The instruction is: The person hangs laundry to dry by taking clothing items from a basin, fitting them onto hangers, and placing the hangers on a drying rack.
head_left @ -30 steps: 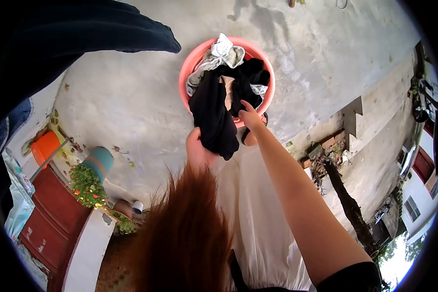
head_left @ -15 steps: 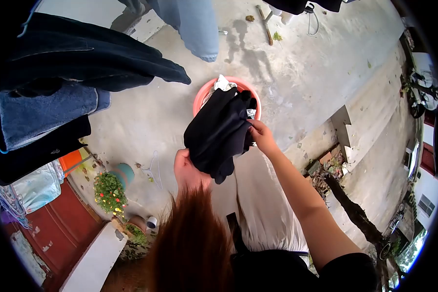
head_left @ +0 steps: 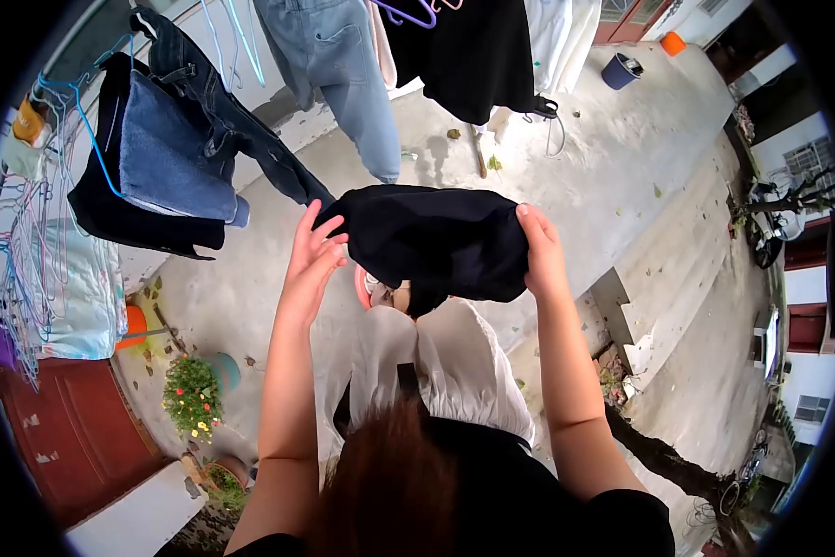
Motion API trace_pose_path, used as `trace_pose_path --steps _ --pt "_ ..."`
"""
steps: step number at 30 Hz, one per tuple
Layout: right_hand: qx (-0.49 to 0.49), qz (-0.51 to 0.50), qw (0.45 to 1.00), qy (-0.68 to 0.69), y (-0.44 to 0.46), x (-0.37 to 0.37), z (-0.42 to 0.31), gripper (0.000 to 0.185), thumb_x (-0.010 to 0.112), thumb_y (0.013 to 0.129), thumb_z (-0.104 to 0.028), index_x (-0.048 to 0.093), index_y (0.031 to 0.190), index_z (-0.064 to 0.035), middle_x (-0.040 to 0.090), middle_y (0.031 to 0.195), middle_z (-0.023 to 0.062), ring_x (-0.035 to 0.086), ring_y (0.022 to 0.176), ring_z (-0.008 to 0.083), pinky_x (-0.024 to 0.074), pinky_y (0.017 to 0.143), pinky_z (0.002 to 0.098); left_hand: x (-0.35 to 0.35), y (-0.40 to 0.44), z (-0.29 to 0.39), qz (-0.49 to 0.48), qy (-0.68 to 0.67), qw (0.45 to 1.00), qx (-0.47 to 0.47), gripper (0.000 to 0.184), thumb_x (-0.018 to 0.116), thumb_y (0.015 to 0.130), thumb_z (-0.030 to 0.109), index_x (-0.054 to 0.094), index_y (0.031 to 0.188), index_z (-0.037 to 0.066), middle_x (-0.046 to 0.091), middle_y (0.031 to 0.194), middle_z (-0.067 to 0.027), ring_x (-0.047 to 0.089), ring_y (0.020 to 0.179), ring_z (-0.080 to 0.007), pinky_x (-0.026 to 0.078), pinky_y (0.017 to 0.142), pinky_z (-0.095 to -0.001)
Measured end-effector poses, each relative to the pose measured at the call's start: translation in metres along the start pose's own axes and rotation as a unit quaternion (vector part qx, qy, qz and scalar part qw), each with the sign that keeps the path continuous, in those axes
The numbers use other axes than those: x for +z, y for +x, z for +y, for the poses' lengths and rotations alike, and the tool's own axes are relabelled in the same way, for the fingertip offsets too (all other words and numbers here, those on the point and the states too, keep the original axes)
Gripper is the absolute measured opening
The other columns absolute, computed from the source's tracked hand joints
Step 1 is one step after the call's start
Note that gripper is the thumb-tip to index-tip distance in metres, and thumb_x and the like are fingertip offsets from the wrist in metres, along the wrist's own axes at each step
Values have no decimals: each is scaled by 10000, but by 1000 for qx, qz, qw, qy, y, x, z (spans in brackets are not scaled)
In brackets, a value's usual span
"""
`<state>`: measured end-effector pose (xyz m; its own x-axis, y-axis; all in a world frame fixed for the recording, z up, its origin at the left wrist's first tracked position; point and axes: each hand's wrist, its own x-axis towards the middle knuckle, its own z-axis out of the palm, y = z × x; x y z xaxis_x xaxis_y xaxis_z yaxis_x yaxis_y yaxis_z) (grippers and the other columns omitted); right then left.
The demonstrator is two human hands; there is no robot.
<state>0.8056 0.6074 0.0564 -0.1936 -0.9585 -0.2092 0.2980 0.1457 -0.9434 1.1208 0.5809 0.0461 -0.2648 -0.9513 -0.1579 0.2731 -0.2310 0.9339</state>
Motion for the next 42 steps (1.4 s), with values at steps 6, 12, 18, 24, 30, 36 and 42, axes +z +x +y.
trace_pose_path --steps 6,12,18,24,30,36,42 --pt "-19 -171 969 -179 -24 43 -47 284 530 940 -233 513 710 -67 443 664 -91 381 631 18 336 558 208 52 12 -32 -85 268 959 33 762 704 744 111 333 1407 172 419 1323 -120 418 1246 -283 389 984 -388" --pt "-21 -277 941 -194 -58 56 -94 287 512 956 -205 543 750 -8 479 668 -55 407 649 36 375 587 222 76 3 -48 -264 246 933 -2 439 627 769 40 550 1201 60 618 1012 -76 580 896 -145 470 771 -283" --pt "-67 -185 904 -379 -48 29 -93 275 533 927 -236 551 769 -12 468 625 -10 417 603 106 364 557 271 63 -3 -38 -27 62 991 -119 313 438 926 114 537 1182 -36 633 1059 -81 617 916 -143 504 790 -268" --pt "-103 -86 826 -547 -40 19 -25 320 636 825 -201 563 1095 -46 579 1009 173 593 929 320 484 805 396 45 4 -36 24 2 974 -227 380 571 840 238 569 1127 -10 598 1064 -50 562 946 -107 455 827 -255" --pt "-57 -259 878 -399 -54 67 16 409 656 765 -88 478 1122 2 531 1068 133 595 957 241 498 789 330 67 -20 -1 -47 -73 963 -254 413 450 868 157 478 1251 4 591 1116 -106 592 989 -186 497 827 -311" --pt "-116 -129 923 -344 -48 104 38 354 636 751 6 524 1087 0 593 1020 145 638 898 255 530 735 331 56 -38 33 -103 -194 941 -258 210 594 844 203 593 971 37 614 908 -56 597 790 -146 503 712 -285" --pt "-13 -214 903 -371 -8 84 26 159 622 822 -75 648 956 7 656 811 77 614 752 135 496 657 265 1 -43 69 -163 -219 949 -160 349 577 835 154 577 1122 -46 632 1058 -109 627 923 -181 515 809 -298"
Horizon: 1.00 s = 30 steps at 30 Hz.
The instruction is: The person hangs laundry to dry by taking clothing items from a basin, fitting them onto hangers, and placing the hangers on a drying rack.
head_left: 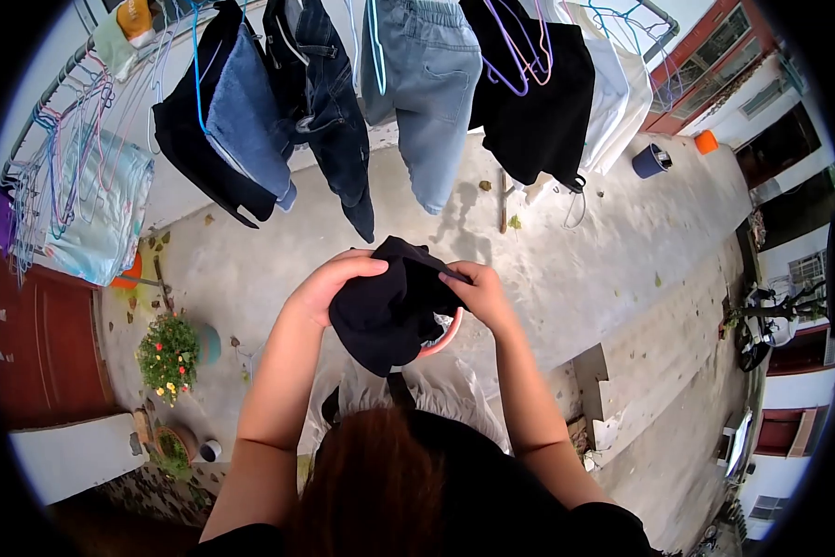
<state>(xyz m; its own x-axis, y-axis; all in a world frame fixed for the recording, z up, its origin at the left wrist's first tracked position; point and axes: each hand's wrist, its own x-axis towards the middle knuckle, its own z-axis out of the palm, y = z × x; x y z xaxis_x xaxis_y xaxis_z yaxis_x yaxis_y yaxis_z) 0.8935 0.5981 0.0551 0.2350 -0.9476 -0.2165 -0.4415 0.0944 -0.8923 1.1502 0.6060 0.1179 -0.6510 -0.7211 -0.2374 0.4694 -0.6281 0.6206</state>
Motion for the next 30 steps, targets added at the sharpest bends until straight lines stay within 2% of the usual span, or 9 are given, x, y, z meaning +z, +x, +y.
trace_pose_path --steps 2,5,6,10,12,16,22,26,30 --pt "82 -23 973 215 0 -22 -18 194 589 868 -126 660 950 35 664 799 61 585 714 99 473 649 235 -18 -11 15 5 6 1000 15 359 582 837 145 564 1139 -47 634 1056 -107 619 949 -172 504 831 -300" --pt "53 -43 911 407 2 -35 -26 229 523 889 -101 628 1004 67 673 871 89 631 730 138 515 661 256 -27 -21 20 66 129 989 19 337 603 834 140 564 1118 -36 635 1034 -97 607 932 -152 484 826 -280" --pt "50 -46 891 449 2 -36 -31 225 511 889 -93 624 998 68 673 871 98 641 726 154 527 657 271 -38 -21 21 71 283 956 11 315 637 830 164 568 1087 -5 633 1010 -81 587 914 -132 458 813 -256" --pt "110 -131 860 481 4 -42 -38 225 556 838 -156 624 903 49 658 826 117 644 709 199 531 608 307 -58 -26 1 120 533 837 -16 365 723 788 250 576 1047 39 609 933 -45 537 858 -97 426 748 -245" --pt "156 -130 852 483 -4 -34 -52 270 604 810 -174 620 943 60 662 845 133 650 728 219 535 634 313 -71 -24 -12 145 571 808 -34 310 729 780 244 596 949 20 609 853 -32 541 801 -93 429 700 -237" --pt "95 -249 867 421 0 -37 -34 318 604 868 -208 620 1028 66 671 925 123 652 793 180 526 734 285 -118 -24 -45 207 576 790 -41 237 711 789 203 592 868 14 591 734 -7 519 656 -93 421 593 -242" --pt "80 -153 855 490 -13 -27 -57 326 589 893 -248 627 970 66 670 906 125 649 772 188 527 709 298 -134 -14 -98 264 437 859 36 162 622 860 142 566 993 67 602 834 -8 526 698 -94 449 649 -244" --pt "52 -96 860 499 -8 -25 -39 379 526 927 -318 638 897 43 670 847 130 650 739 210 524 665 304 -121 -19 -88 220 48 973 45 201 546 896 111 542 1089 54 623 1013 -53 613 878 -145 501 764 -288" --pt "31 -102 883 457 -4 -42 -30 376 513 934 -305 634 910 50 673 882 123 652 784 216 519 705 303 -111 -31 -67 202 -119 965 120 244 518 920 138 544 1119 1 623 1078 -108 634 933 -223 518 818 -359"
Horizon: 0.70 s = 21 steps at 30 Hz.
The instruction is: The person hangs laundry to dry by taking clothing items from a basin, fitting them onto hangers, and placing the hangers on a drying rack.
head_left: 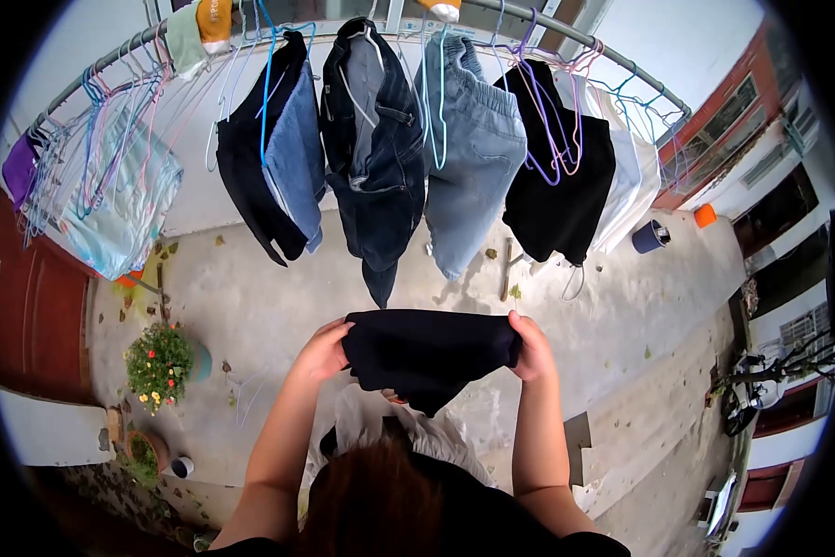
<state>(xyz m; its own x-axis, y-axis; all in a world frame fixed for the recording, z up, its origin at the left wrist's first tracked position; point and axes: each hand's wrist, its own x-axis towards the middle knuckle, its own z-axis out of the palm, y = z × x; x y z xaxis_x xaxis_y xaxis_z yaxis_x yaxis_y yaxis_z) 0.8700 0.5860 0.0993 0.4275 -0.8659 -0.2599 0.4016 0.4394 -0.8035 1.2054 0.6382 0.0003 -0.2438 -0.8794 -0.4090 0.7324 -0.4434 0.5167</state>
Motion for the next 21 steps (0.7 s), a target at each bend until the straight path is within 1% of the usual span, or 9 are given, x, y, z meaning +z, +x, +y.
trace_pose_path --steps 4,5,8,12,13,16,18,19,21 --pt "26 79 987 -136 8 13 -9 295 562 916 -258 640 935 26 651 842 57 600 739 128 482 663 266 3 -15 26 3 -20 998 -64 351 519 929 222 519 1196 -5 599 1152 -132 596 1040 -266 489 889 -415" --pt "43 94 970 -219 10 12 -10 222 561 911 -224 641 917 -17 608 787 1 539 695 87 444 636 239 5 -19 30 0 -26 996 -80 376 516 932 246 513 1211 -7 595 1166 -133 586 1059 -272 484 897 -421" --pt "54 103 949 -294 20 10 1 176 554 904 -201 635 888 -46 572 765 -27 490 695 68 413 638 228 10 -28 32 -31 -70 995 -58 424 490 942 305 501 1232 -5 578 1202 -131 564 1094 -281 482 896 -434" --pt "26 68 894 -441 38 19 13 200 551 893 -195 605 928 -5 572 780 -8 489 765 103 412 697 253 22 -38 36 -71 -127 989 -35 447 434 963 321 461 1283 9 559 1235 -123 550 1117 -271 465 928 -408" --pt "11 35 857 -514 46 22 11 249 558 886 -216 600 996 4 616 812 45 551 783 144 446 720 285 18 -38 36 -88 -117 989 -29 456 427 966 323 445 1298 12 547 1251 -126 541 1131 -269 456 941 -406" --pt "0 11 815 -579 71 58 -17 317 572 879 -235 577 1118 -26 654 882 93 611 804 181 481 743 316 13 -35 38 -118 -96 988 -19 481 406 972 330 402 1335 15 511 1296 -134 517 1167 -264 433 974 -402" --pt "-76 80 801 -588 80 125 -65 409 587 874 -247 515 1232 -63 670 939 116 644 821 205 502 755 328 34 -44 45 -107 -94 989 -26 492 391 975 334 378 1349 13 487 1322 -140 504 1184 -263 423 985 -406" --pt "-189 46 802 -564 105 125 -77 456 598 873 -234 467 1287 -93 663 924 109 641 816 188 499 753 307 41 -48 48 -122 -62 990 -14 511 381 973 342 353 1362 10 465 1342 -149 504 1187 -259 415 992 -403" --pt "-274 12 829 -487 143 158 -121 504 605 879 -218 434 1351 -168 574 1099 151 614 816 166 494 751 290 60 -60 51 -162 -98 982 -11 477 366 978 326 388 1330 6 512 1283 -144 537 1145 -260 442 968 -397"
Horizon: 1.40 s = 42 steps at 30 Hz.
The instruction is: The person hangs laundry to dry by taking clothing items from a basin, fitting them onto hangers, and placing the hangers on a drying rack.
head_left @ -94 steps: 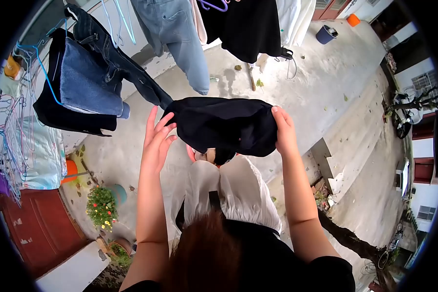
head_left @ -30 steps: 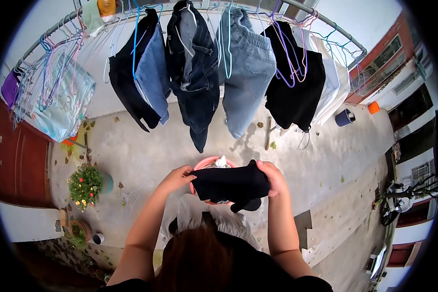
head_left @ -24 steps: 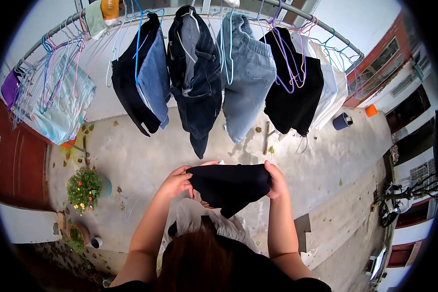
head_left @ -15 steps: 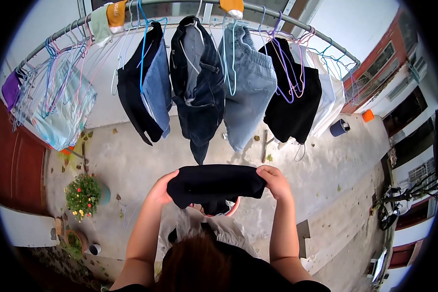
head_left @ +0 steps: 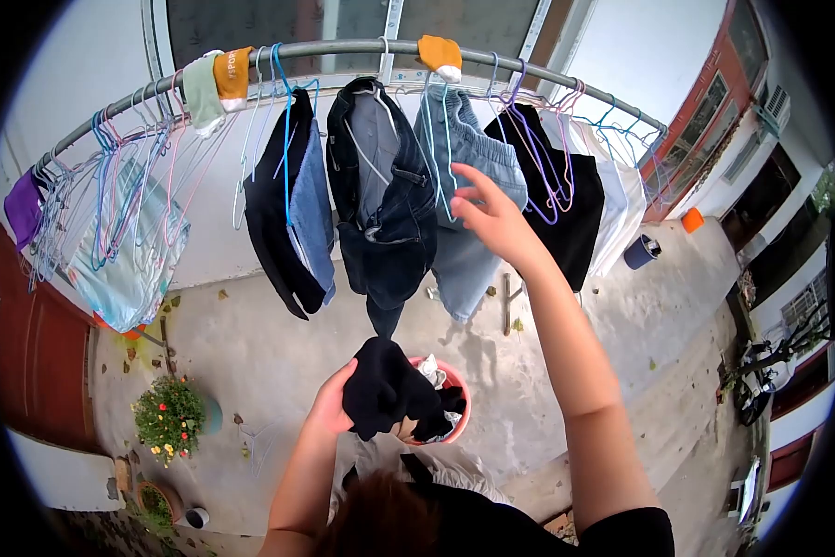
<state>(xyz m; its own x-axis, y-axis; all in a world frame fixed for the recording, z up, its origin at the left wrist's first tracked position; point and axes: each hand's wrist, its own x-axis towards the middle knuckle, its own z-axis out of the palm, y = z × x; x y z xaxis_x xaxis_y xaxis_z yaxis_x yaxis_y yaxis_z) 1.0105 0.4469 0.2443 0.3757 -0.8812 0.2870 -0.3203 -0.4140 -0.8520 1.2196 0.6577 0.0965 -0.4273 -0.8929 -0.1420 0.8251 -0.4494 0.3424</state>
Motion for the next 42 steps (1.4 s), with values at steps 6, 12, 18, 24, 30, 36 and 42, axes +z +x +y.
trace_pose_path --steps 6,12,18,24,30,36,42 --pt "-23 89 990 -109 147 -25 -67 508 525 908 -343 416 1392 -232 579 1098 81 569 892 144 506 752 292 -50 -12 -17 77 -3 997 0 373 404 964 326 506 1115 0 630 976 -126 632 865 -252 504 796 -357" --pt "20 74 945 -317 216 -29 -66 413 599 789 -325 657 1079 -38 667 921 204 655 810 314 506 773 366 -58 -26 -23 129 52 990 -4 337 427 970 252 505 1165 -12 631 1029 -123 638 896 -229 514 817 -340" --pt "-169 259 910 -277 219 -55 -94 364 544 788 -265 665 1020 -13 669 876 190 648 831 317 498 774 362 -63 -22 -22 122 50 991 -12 374 430 970 251 468 1217 -26 603 1108 -136 626 953 -232 509 849 -353" --pt "-150 293 897 -294 223 -97 -80 458 534 788 -284 615 1146 -10 673 919 190 653 858 304 484 824 344 -69 -20 -19 121 70 990 -9 382 423 972 246 452 1236 -29 594 1118 -137 617 970 -228 502 852 -346" --pt "-37 210 973 -84 215 -101 -67 361 546 847 -173 609 1113 64 664 920 151 671 811 202 554 707 255 -55 -18 -9 100 56 993 -22 373 431 968 244 450 1228 -24 609 1047 -121 621 910 -217 509 810 -331" --pt "4 158 985 67 228 -72 -75 177 546 846 -18 560 988 87 634 901 145 675 742 162 560 649 184 -56 -12 -9 123 55 990 -48 346 438 966 255 462 1186 -12 619 948 -113 626 841 -220 516 747 -335" --pt "-5 144 972 185 267 -40 -77 16 495 842 74 511 841 77 557 909 157 653 816 197 572 667 192 -81 -11 -12 105 -14 992 -64 239 487 958 206 486 1145 57 609 958 -119 635 850 -291 545 712 -425"
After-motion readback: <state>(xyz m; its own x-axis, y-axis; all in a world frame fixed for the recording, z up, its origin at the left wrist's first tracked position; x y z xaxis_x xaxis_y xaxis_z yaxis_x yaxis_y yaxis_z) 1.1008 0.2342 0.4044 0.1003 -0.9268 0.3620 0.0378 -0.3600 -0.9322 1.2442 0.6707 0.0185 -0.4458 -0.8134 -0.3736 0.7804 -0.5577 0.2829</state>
